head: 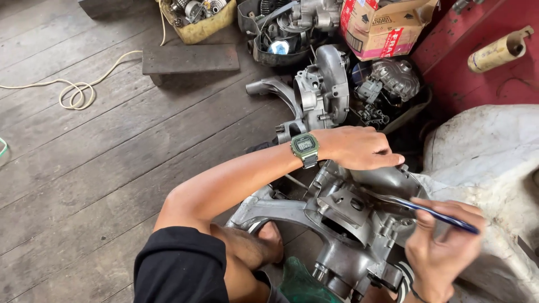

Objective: The person sits on the floor and uses a small tool to scrape and clean the surface of a metallic engine component. They hold the part steady with one hand while working on the edges and crevices with the other.

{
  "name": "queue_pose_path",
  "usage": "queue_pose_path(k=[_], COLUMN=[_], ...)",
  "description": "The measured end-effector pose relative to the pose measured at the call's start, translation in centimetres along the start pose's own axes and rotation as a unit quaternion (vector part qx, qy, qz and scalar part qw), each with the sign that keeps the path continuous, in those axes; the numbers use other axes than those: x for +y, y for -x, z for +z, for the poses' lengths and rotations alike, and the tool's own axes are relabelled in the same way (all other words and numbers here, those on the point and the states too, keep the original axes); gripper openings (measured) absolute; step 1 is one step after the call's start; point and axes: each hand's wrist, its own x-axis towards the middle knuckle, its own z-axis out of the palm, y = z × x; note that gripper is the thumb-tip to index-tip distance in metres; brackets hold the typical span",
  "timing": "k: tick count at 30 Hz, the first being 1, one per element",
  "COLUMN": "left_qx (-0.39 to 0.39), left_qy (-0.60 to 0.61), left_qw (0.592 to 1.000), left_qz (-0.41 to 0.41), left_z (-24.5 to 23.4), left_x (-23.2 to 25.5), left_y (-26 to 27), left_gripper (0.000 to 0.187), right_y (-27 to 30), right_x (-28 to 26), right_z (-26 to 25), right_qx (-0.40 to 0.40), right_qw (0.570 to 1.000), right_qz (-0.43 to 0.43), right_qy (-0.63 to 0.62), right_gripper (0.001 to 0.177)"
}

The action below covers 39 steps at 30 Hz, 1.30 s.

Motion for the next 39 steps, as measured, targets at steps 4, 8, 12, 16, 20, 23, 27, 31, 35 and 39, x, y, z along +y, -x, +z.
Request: queue_pose_path(k=[4, 8, 12, 16, 20, 23, 27, 31, 35, 39], left_qx=[-0.003, -0.009, -0.033, -0.037, -0.026, -0.029, -0.039, -0.034, -0.033, -0.035], left_qy=[0.012, 0.015, 0.003, 0.009, 0.002, -0.003, 0.004, 0.007, 0.008, 0.013], left_qw=[1.000, 1.000, 0.999, 0.999, 0.999, 0.999, 0.999, 0.998, 0.999, 0.999], left_qz=[-0.004, 0.004, -0.023, -0.036, -0.027, -0.035, -0.033, -0.043, -0.016, -0.028], left_z=[-0.3, -0.6, -0.9, -0.7, -0.8, -1.1, -1.0, -0.8, -0.2, -0.7], left_x=[-0.1, 0.2, 0.9, 1.0, 1.1, 1.0, 1.3, 0.7, 0.3, 1.0], left_y=[0.3, 0.4, 0.8, 0.7, 0.7, 0.6, 0.8, 0.6, 0.2, 0.6], left_gripper=[0.057, 0.057, 0.057, 0.061, 0.059, 0.064, 0.070, 0.067, 0.061, 0.071], right_y=[0.2, -0.7, 0.4, -0.2, 0.3, -0.6, 0.2, -0.2, 0.0, 0.9], right_x=[-1.9, -2.4, -1.3, -3.4, -1.9, -3.5, -1.6, -2.7, -1.7, -0.6], right_z=[-0.8, -1.1, -0.7, -1.3, -0.6, -1.2, -0.3, -0.8, -0.7, -0.7], right_qx=[0.057, 0.041, 0.020, 0.047, 0.021, 0.030, 0.013, 0.022, 0.027, 0.016], right_qw=[0.997, 0.999, 1.000, 0.999, 1.000, 0.999, 1.000, 1.000, 0.999, 0.999], right_qz=[0.011, 0.014, -0.004, 0.005, -0.010, -0.011, -0.006, -0.002, -0.013, -0.025], right_qy=[-0.055, -0.012, -0.004, 0.009, 0.005, 0.015, 0.014, 0.006, 0.020, 0.013], right_gripper=[0.031, 0.028, 0.032, 0.026, 0.028, 0.027, 0.029, 0.026, 0.025, 0.027])
